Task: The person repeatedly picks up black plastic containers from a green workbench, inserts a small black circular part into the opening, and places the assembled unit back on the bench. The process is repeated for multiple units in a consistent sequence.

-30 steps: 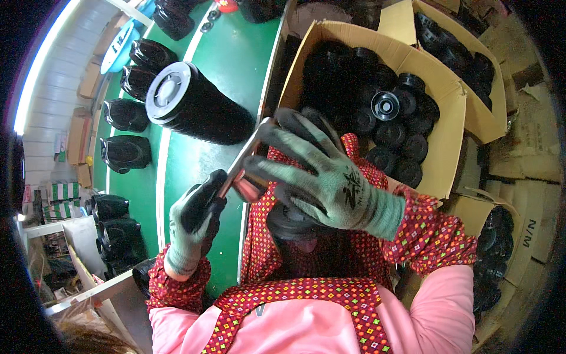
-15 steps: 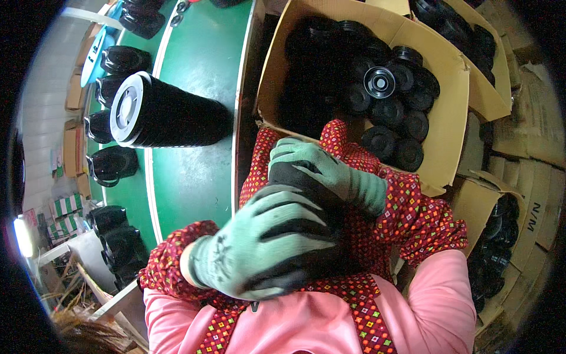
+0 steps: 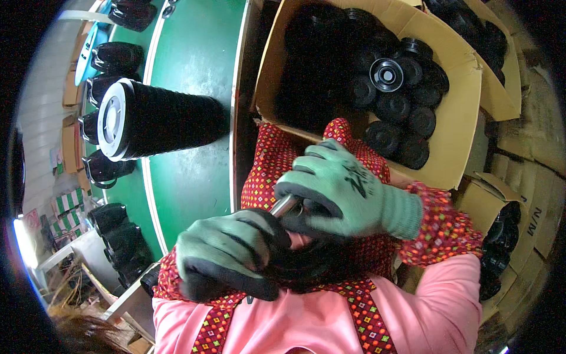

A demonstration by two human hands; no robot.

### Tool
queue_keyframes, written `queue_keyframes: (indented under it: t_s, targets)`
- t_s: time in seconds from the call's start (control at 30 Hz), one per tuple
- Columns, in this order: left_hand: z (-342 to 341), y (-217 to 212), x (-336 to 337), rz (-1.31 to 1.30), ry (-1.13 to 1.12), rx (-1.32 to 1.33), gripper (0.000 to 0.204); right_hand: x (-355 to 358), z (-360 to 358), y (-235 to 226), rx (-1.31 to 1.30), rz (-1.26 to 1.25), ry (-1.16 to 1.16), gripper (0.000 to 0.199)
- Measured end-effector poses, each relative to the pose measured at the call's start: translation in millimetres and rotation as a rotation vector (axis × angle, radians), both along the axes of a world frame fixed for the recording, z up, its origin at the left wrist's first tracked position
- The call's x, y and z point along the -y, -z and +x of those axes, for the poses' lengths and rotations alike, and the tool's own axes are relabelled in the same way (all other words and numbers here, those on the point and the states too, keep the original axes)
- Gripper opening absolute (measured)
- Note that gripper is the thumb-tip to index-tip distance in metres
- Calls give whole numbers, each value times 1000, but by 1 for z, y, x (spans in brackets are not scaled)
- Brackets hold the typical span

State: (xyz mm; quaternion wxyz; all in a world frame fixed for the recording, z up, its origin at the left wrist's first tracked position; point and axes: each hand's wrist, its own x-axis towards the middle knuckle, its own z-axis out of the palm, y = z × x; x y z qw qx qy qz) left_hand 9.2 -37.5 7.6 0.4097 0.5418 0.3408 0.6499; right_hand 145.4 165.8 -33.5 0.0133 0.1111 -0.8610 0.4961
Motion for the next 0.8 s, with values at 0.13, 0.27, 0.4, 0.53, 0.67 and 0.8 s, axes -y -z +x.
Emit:
queue_keyframes:
  t_s: [0.13,0.27,0.4,0.53,0.67,0.8]
  targets:
    - [-14,-35,1,-439,-6,-124,77,-7,-3,4,-13,73,-38,50]
    - [12,-121,-33,-669,-57,-1034,87,-11,-11,7,-9,60,-97,48]
    - [23,-77,-34,-789,-7,-1498,83,2,-4,12,-26,70,33,53]
    - [-9,-50,-11,-892,-86,-986,75,15,4,-19,45,300,147,56]
    - [-48,1,-12,-723,-87,-678,44,19,16,-55,104,427,134,73]
    - [-61,72,-21,-504,-141,-611,37,20,6,-84,230,510,34,69]
